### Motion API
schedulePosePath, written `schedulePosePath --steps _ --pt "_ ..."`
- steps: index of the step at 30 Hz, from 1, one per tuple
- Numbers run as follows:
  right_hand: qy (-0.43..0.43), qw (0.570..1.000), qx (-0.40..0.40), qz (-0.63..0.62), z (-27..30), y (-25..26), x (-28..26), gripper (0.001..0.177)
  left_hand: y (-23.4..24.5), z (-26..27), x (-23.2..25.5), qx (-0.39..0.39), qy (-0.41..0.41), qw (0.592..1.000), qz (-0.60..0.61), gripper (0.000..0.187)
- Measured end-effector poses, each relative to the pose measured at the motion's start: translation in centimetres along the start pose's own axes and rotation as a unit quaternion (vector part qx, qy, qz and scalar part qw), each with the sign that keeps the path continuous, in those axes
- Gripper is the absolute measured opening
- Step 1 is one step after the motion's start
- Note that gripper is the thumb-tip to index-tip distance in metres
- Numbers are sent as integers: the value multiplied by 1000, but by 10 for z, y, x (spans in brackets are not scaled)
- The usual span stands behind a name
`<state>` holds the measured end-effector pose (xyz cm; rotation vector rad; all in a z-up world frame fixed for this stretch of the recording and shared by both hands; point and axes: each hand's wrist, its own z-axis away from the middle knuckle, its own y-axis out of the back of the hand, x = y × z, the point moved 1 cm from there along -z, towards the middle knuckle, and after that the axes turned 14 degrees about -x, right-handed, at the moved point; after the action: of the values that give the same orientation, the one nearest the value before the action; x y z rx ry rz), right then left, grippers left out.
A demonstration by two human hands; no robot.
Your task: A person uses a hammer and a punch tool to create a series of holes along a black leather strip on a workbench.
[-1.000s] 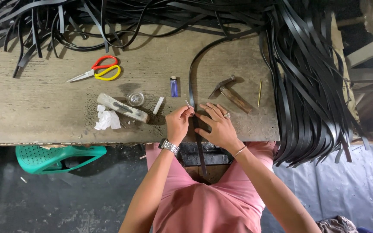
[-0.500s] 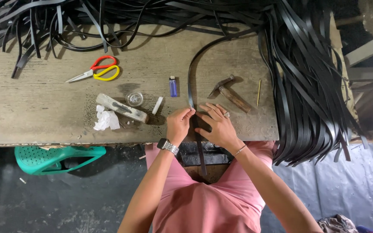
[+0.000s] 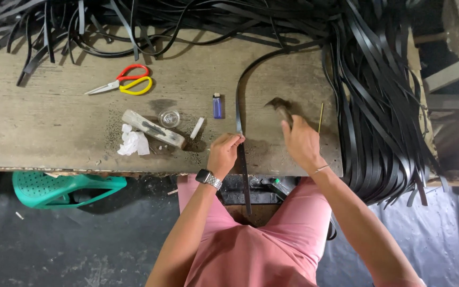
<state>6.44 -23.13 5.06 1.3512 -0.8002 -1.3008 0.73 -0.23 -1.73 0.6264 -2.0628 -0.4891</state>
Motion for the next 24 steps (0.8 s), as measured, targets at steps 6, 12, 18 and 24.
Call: schedulePosePath --steps 6,12,18,24 --pt "80 981 20 -173 44 22 -22 36 -6 4 -8 -14 -7 999 -31 9" --pt "143 986 22 -78 61 46 -61 34 -7 8 -15 -30 -10 999 -34 14" --pt "149 968 72 -188 69 65 -60 26 -1 3 -4 -27 -11 999 -17 8" --pt "85 996 14 -27 66 32 -75 46 -9 8 -17 -34 -15 999 -40 10"
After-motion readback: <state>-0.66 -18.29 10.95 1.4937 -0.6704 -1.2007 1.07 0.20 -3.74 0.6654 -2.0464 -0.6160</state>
